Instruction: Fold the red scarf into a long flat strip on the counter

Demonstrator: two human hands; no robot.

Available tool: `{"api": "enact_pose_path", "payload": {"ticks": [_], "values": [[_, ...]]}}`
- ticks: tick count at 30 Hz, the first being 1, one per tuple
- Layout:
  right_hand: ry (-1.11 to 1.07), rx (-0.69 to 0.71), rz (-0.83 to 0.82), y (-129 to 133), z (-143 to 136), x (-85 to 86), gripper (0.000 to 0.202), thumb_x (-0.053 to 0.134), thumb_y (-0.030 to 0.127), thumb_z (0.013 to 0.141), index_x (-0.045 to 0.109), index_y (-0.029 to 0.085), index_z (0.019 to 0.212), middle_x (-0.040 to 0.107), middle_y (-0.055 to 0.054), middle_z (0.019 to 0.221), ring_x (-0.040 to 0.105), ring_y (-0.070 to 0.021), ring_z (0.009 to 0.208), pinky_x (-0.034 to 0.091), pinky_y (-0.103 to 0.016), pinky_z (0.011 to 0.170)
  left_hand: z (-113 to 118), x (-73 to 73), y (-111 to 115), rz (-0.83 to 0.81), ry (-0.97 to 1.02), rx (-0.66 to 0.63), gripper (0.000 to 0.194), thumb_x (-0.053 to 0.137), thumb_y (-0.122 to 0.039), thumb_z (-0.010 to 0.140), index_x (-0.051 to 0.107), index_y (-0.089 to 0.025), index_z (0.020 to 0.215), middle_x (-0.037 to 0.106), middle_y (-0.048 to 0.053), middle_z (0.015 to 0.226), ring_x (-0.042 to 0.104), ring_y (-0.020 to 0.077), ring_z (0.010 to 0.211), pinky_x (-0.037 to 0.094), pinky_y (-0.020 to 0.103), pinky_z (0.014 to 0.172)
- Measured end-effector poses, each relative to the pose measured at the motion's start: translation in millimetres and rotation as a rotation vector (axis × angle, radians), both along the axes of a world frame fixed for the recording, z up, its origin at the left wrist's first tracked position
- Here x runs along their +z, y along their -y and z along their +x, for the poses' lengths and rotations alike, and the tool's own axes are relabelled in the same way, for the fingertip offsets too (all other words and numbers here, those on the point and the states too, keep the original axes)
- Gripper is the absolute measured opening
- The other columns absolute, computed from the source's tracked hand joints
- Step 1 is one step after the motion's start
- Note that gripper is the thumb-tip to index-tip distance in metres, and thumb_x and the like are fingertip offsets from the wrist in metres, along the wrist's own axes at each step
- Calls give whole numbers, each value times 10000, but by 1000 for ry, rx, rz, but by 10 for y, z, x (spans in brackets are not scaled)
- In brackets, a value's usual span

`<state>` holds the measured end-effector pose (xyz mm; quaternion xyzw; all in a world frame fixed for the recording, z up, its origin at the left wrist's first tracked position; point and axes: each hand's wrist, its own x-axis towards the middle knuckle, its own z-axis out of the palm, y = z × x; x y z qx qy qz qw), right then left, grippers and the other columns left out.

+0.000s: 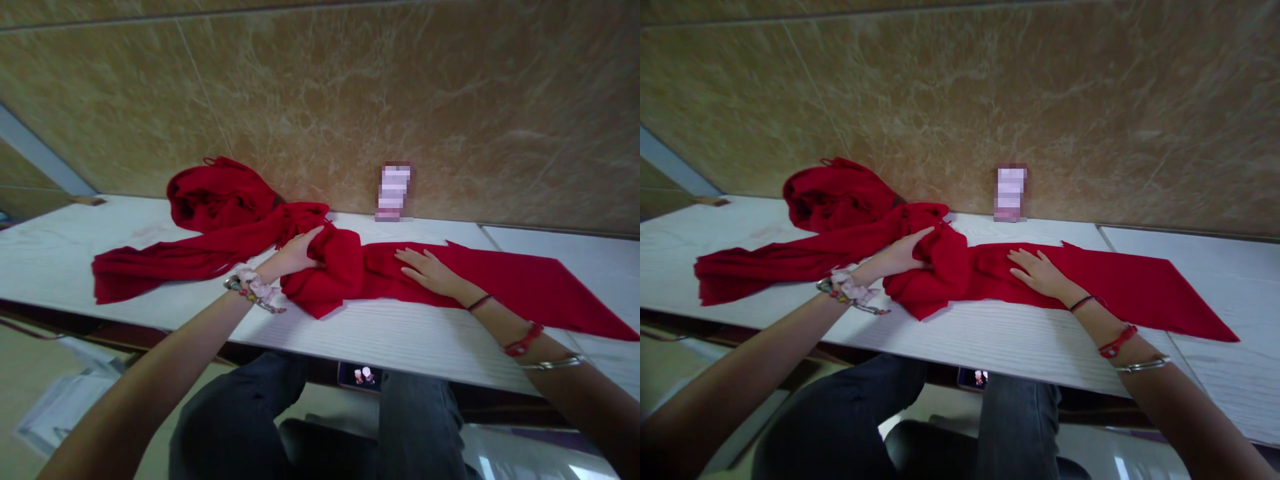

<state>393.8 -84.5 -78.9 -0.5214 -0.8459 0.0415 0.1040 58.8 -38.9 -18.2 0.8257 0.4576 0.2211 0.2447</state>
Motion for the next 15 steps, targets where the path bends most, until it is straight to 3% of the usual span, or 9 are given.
{"api": "enact_pose_path", "payload": {"ticks": [3,6,9,12,15], "values": [[7,9,-6,6,139,-5,504,275,398,928,414,235,1384,413,-94,1433,316,-254,1351,239,-571,1071,-4,20,-22,-58,28,70,592,704,-400,625,589,-118,1133,652,83,1135,593,269,1053,429,384,972],[9,23,-28,32,243,-1,510,272,401,928,416,219,1383,405,-87,1439,299,-250,1359,225,-560,1083,-224,222,-89,-141,103,232,379,627,-388,717,636,-121,986,700,47,936,642,224,883,511,363,825],[7,22,-48,65,321,6,519,265,409,931,401,216,1392,386,-80,1452,289,-244,1364,220,-555,1088,-630,588,-184,15,38,507,298,566,-297,788,615,-146,1041,683,32,998,624,174,911,503,328,836],[6,12,-55,88,374,18,517,268,417,929,397,235,1396,382,-74,1454,288,-243,1364,219,-559,1087,-1092,950,-303,127,-120,692,257,591,-332,773,637,-139,936,661,26,1009,566,264,1058,423,438,958],[5,12,-65,93,402,24,513,270,418,927,402,247,1393,382,-70,1453,290,-247,1363,216,-564,1086,-1408,1050,-401,306,-367,769,407,501,-387,825,557,-146,1149,551,13,1220,352,353,1289,287,496,1066]]}}
